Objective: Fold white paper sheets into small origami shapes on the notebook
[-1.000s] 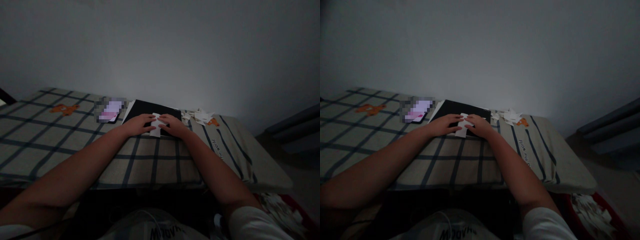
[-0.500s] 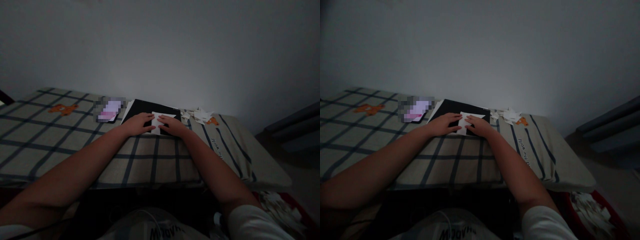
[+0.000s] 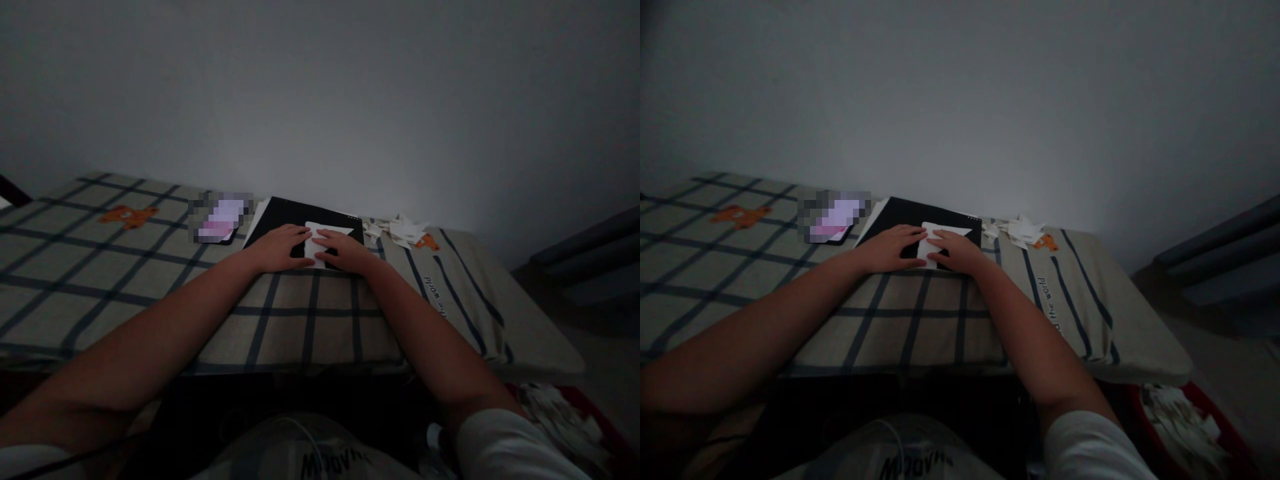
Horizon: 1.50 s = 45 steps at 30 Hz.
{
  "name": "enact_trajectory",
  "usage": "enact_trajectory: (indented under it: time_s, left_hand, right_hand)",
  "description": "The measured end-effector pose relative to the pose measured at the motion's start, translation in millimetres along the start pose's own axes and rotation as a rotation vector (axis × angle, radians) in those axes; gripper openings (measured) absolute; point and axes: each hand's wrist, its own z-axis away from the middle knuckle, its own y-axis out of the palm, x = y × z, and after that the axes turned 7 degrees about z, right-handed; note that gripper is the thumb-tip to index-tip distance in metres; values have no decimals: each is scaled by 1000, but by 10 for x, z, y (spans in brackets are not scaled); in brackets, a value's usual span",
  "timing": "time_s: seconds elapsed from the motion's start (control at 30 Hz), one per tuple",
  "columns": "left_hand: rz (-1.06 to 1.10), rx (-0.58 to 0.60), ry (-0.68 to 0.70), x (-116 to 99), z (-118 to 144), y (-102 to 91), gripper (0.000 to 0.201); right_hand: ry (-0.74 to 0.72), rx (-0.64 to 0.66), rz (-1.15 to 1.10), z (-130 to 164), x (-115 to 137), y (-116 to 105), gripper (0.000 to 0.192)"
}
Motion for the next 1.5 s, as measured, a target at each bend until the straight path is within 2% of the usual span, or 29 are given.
enact_trajectory:
  time_s: [0.2, 0.47, 0.77, 1.5]
  left_hand:
    - [24, 14, -18, 53, -19, 5, 59]
    - [-22, -8, -36, 26, -26, 34, 61]
    - [-42, -1, -45, -9, -23, 27, 67]
    - [-94, 38, -53, -5, -17, 52, 69]
  right_hand:
    - [-1, 15, 11, 2, -12, 19, 50]
    - [-44, -53, 7, -21, 4, 6, 45]
    - [-44, 5, -41, -21, 59, -2, 43]
    - [-61, -31, -24, -24, 21, 6, 34]
